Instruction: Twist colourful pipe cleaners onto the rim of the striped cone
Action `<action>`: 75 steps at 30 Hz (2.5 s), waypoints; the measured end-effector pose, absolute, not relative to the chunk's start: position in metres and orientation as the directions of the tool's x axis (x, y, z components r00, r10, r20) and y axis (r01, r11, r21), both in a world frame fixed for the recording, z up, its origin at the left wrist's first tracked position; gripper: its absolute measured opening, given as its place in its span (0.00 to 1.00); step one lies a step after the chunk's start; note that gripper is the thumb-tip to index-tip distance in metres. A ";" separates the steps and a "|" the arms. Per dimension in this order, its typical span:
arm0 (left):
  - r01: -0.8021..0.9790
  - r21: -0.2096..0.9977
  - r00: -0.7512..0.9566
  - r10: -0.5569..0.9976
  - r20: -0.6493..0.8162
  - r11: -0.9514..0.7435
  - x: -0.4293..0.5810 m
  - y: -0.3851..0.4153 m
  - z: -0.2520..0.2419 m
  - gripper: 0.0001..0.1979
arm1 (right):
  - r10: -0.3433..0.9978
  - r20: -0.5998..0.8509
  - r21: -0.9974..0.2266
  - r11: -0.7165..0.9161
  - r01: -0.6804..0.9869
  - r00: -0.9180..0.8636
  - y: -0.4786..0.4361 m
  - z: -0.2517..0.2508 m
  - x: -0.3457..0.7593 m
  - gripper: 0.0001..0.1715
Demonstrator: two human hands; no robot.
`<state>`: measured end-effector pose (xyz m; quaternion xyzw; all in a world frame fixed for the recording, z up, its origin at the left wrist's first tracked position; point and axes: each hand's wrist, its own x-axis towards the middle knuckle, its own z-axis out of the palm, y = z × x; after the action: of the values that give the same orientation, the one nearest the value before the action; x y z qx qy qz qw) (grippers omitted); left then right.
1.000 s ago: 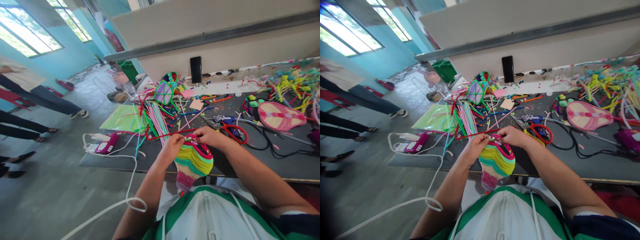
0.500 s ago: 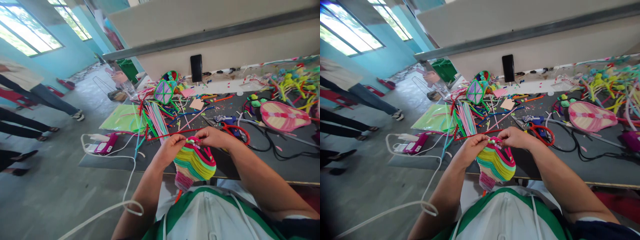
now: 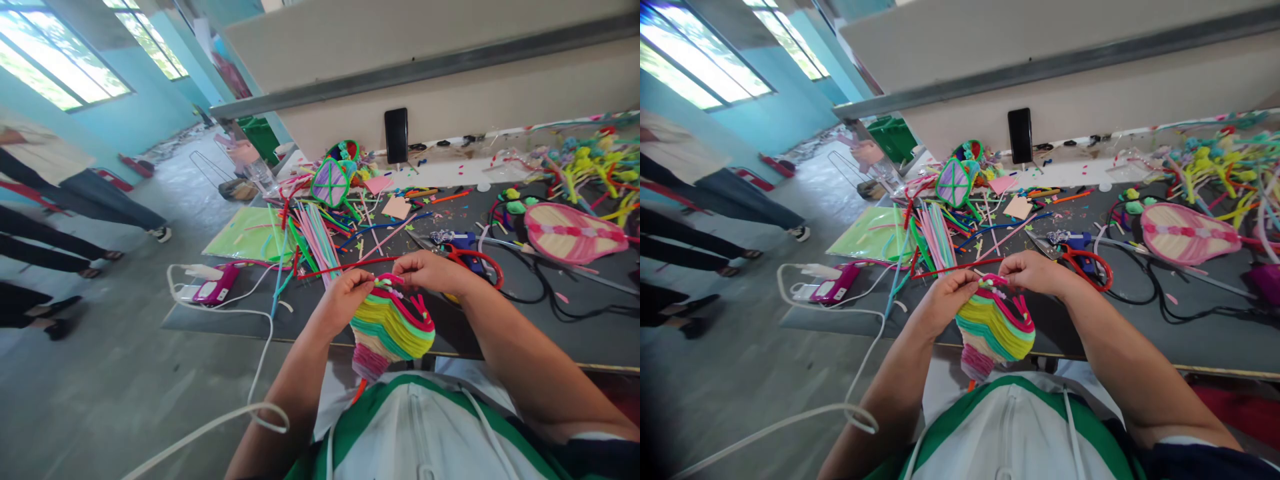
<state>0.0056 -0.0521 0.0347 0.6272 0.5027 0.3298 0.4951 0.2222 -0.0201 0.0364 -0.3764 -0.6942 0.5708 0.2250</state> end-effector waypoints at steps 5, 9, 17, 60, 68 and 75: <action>0.299 0.954 0.254 0.963 -0.088 0.008 0.007 -0.054 0.033 0.09 | 0.765 -0.150 -0.955 0.052 0.293 -0.626 -0.021 0.037 0.223 0.08; 0.272 0.962 0.237 0.968 -0.083 0.016 0.007 -0.055 0.033 0.08 | 0.735 -0.155 -0.961 0.042 0.273 -0.660 -0.022 0.033 0.221 0.06; 0.268 0.964 0.251 0.965 -0.076 0.007 0.006 -0.058 0.038 0.08 | 0.698 -0.069 -0.982 0.079 0.172 -0.713 -0.023 0.032 0.210 0.05; 0.538 0.798 0.432 0.902 0.018 -0.273 0.040 -0.004 0.087 0.08 | 0.835 -0.163 -0.978 -0.206 -0.023 -0.526 -0.016 0.049 0.238 0.21; 0.234 0.960 0.627 0.731 -0.269 0.152 0.034 0.035 0.084 0.21 | 0.908 -0.194 -0.970 -0.235 -0.068 -0.371 -0.006 0.042 0.237 0.20; 0.248 0.953 0.573 0.768 -0.287 0.172 0.035 0.034 0.052 0.17 | 0.913 -0.224 -0.969 -0.245 -0.019 -0.342 -0.002 0.034 0.233 0.18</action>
<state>0.0349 0.0337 0.0520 0.6109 0.4155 0.2021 0.6429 0.2327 -0.0019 0.0340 -0.4478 -0.4989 0.6496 0.3586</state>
